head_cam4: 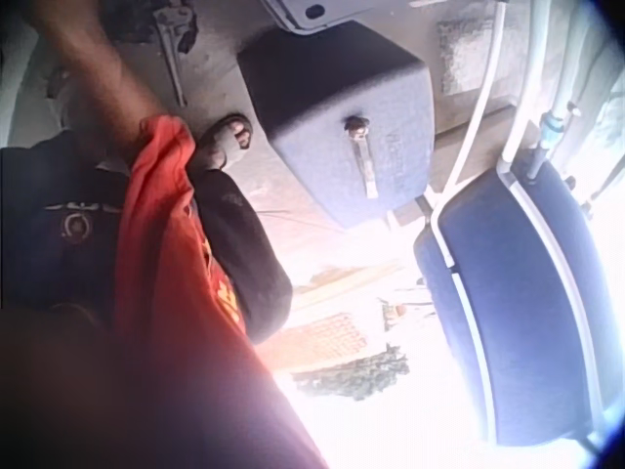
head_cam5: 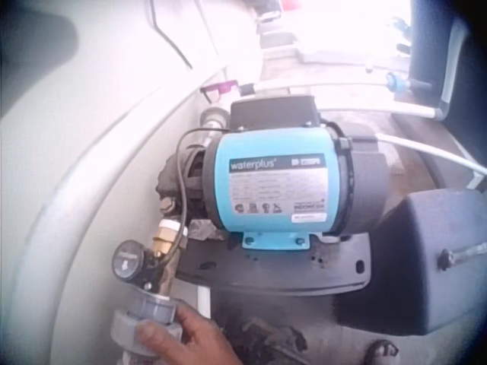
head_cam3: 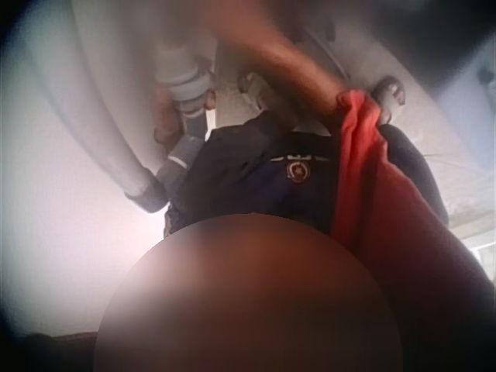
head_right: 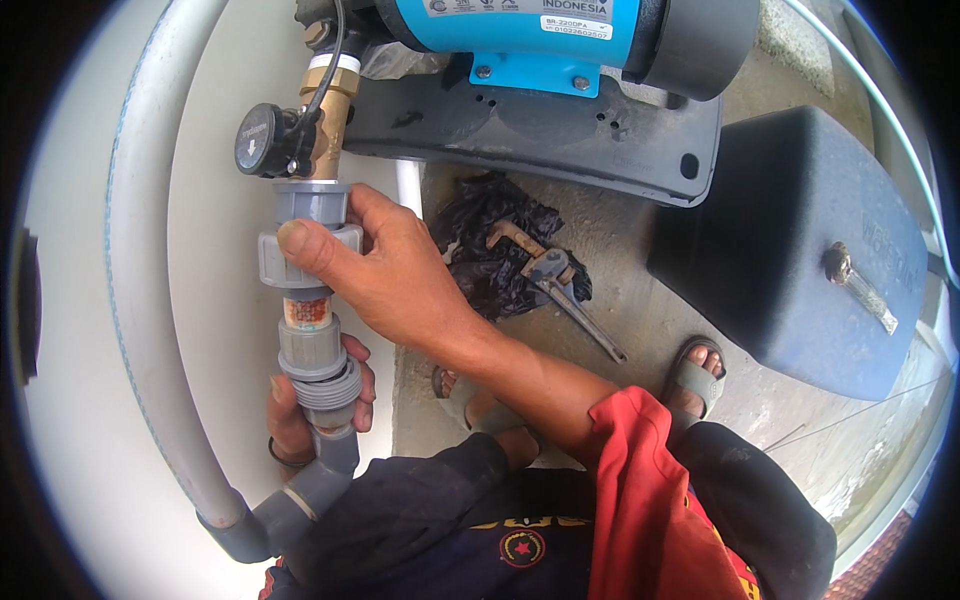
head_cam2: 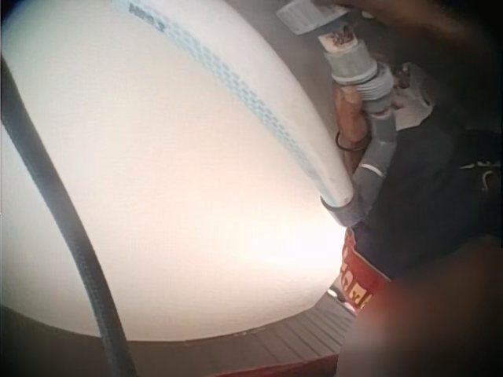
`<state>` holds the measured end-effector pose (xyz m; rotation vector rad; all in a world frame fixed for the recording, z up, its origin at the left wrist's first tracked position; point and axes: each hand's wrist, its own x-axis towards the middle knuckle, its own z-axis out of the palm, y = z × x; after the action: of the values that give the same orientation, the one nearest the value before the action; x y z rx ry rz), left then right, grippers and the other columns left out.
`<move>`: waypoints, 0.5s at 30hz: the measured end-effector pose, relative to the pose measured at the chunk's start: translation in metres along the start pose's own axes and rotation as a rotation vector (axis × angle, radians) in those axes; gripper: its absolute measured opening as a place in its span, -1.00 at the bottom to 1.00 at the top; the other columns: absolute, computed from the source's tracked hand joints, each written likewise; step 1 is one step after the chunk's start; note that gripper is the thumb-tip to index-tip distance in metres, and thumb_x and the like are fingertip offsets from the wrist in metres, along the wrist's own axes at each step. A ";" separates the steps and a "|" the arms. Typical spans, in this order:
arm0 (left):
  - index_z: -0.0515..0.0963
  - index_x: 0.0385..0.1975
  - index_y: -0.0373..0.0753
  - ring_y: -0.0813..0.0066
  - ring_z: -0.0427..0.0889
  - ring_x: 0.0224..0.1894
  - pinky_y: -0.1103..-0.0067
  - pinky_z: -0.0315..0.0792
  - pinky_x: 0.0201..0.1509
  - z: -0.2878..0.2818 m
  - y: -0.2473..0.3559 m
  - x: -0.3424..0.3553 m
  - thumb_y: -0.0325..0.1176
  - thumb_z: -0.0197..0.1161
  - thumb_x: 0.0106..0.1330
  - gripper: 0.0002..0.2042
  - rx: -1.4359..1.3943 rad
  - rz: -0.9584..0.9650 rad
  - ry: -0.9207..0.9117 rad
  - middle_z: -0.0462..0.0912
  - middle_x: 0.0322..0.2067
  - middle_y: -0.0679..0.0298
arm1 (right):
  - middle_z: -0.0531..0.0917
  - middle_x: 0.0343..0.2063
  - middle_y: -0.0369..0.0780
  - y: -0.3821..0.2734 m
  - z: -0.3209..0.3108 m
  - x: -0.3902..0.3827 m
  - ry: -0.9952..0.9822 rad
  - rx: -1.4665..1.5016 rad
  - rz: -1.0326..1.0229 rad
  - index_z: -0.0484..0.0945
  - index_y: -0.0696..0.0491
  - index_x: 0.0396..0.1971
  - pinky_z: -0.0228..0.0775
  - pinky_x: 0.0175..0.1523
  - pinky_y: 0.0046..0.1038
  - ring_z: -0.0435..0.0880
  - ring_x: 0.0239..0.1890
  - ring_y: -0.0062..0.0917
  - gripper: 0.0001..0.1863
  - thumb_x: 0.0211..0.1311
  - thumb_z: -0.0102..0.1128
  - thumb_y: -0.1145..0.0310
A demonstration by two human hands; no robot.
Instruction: The person uses a pipe wrench to loosen a PVC union on a water pump assembly, removes the fitting, and replaces a rubber O-ring seal. They then reassemble the union and tighten it by hand.
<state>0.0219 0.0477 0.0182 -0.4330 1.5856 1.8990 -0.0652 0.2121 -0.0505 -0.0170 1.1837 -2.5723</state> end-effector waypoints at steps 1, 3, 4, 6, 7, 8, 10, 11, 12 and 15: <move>0.37 0.06 -0.52 0.44 0.67 -0.49 0.60 0.54 -0.42 -0.001 0.000 0.000 0.40 0.20 0.14 -0.09 0.001 0.001 0.000 0.63 -0.36 0.04 | 0.66 -0.26 -0.09 0.000 0.000 0.000 -0.004 0.001 0.004 0.51 0.27 -0.04 0.51 -0.08 -0.42 0.66 -0.21 -0.51 -0.40 0.28 0.26 -0.03; 0.37 0.05 -0.52 0.44 0.67 -0.49 0.59 0.54 -0.40 -0.003 0.001 -0.001 0.39 0.17 0.16 -0.10 -0.005 0.012 0.002 0.63 -0.35 0.04 | 0.66 -0.23 -0.10 0.000 0.001 -0.002 -0.009 0.034 0.031 0.50 0.26 -0.02 0.50 -0.06 -0.41 0.65 -0.20 -0.52 -0.41 0.29 0.25 -0.02; 0.37 0.05 -0.51 0.44 0.67 -0.49 0.59 0.54 -0.39 -0.004 0.001 -0.001 0.39 0.16 0.17 -0.11 0.016 0.010 0.004 0.63 -0.35 0.05 | 0.66 -0.21 -0.11 0.000 0.001 -0.003 -0.020 0.054 0.041 0.50 0.25 -0.01 0.49 -0.04 -0.42 0.64 -0.19 -0.53 -0.42 0.29 0.25 -0.01; 0.37 0.03 -0.51 0.44 0.66 -0.48 0.59 0.55 -0.37 -0.007 0.003 -0.001 0.38 0.14 0.19 -0.13 0.029 0.023 0.011 0.63 -0.35 0.06 | 0.66 -0.18 -0.13 0.000 0.004 -0.007 -0.046 0.118 0.078 0.50 0.24 0.01 0.48 -0.02 -0.42 0.63 -0.17 -0.54 -0.43 0.30 0.24 0.00; 0.37 0.03 -0.50 0.44 0.66 -0.48 0.59 0.54 -0.37 -0.008 0.004 -0.001 0.37 0.13 0.20 -0.14 0.037 0.020 0.003 0.63 -0.35 0.06 | 0.65 -0.18 -0.14 -0.001 0.004 -0.009 -0.048 0.097 0.089 0.51 0.23 0.02 0.47 -0.02 -0.43 0.63 -0.16 -0.55 -0.44 0.30 0.24 0.00; 0.37 0.03 -0.50 0.44 0.66 -0.47 0.58 0.54 -0.37 -0.009 0.004 0.000 0.36 0.13 0.21 -0.15 0.034 0.022 -0.001 0.62 -0.35 0.07 | 0.65 -0.17 -0.15 -0.001 0.004 -0.011 -0.055 0.077 0.104 0.51 0.22 0.02 0.47 -0.02 -0.44 0.62 -0.16 -0.55 -0.44 0.30 0.23 0.00; 0.37 0.02 -0.48 0.44 0.66 -0.47 0.58 0.54 -0.37 -0.009 0.005 0.000 0.34 0.12 0.23 -0.18 0.032 0.017 -0.002 0.62 -0.36 0.08 | 0.65 -0.17 -0.16 0.000 0.004 -0.015 -0.070 0.052 0.124 0.51 0.20 0.03 0.46 -0.02 -0.45 0.62 -0.16 -0.56 -0.44 0.30 0.23 0.00; 0.37 0.02 -0.48 0.44 0.65 -0.46 0.57 0.54 -0.36 -0.009 0.005 0.000 0.33 0.11 0.23 -0.19 0.036 0.011 -0.001 0.62 -0.36 0.08 | 0.65 -0.17 -0.17 0.001 0.004 -0.016 -0.076 0.046 0.128 0.51 0.20 0.03 0.46 -0.02 -0.45 0.62 -0.16 -0.56 -0.44 0.30 0.23 0.00; 0.37 0.02 -0.48 0.44 0.65 -0.46 0.57 0.54 -0.36 -0.009 0.006 0.000 0.32 0.10 0.24 -0.20 0.041 0.003 -0.001 0.61 -0.37 0.08 | 0.65 -0.17 -0.17 0.002 0.004 -0.017 -0.079 0.044 0.141 0.50 0.20 0.03 0.46 -0.02 -0.45 0.62 -0.16 -0.56 -0.44 0.30 0.23 0.00; 0.36 0.03 -0.47 0.45 0.65 -0.45 0.55 0.55 -0.32 -0.007 0.007 -0.001 0.29 0.09 0.27 -0.23 0.063 0.021 -0.025 0.61 -0.36 0.08 | 0.64 -0.17 -0.19 0.006 0.003 -0.023 -0.118 0.069 0.164 0.50 0.20 0.03 0.46 -0.08 -0.46 0.61 -0.19 -0.59 -0.43 0.30 0.23 -0.03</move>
<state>0.0171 0.0402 0.0222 -0.3661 1.6346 1.8577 -0.0411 0.2121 -0.0503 -0.0534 1.0095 -2.4311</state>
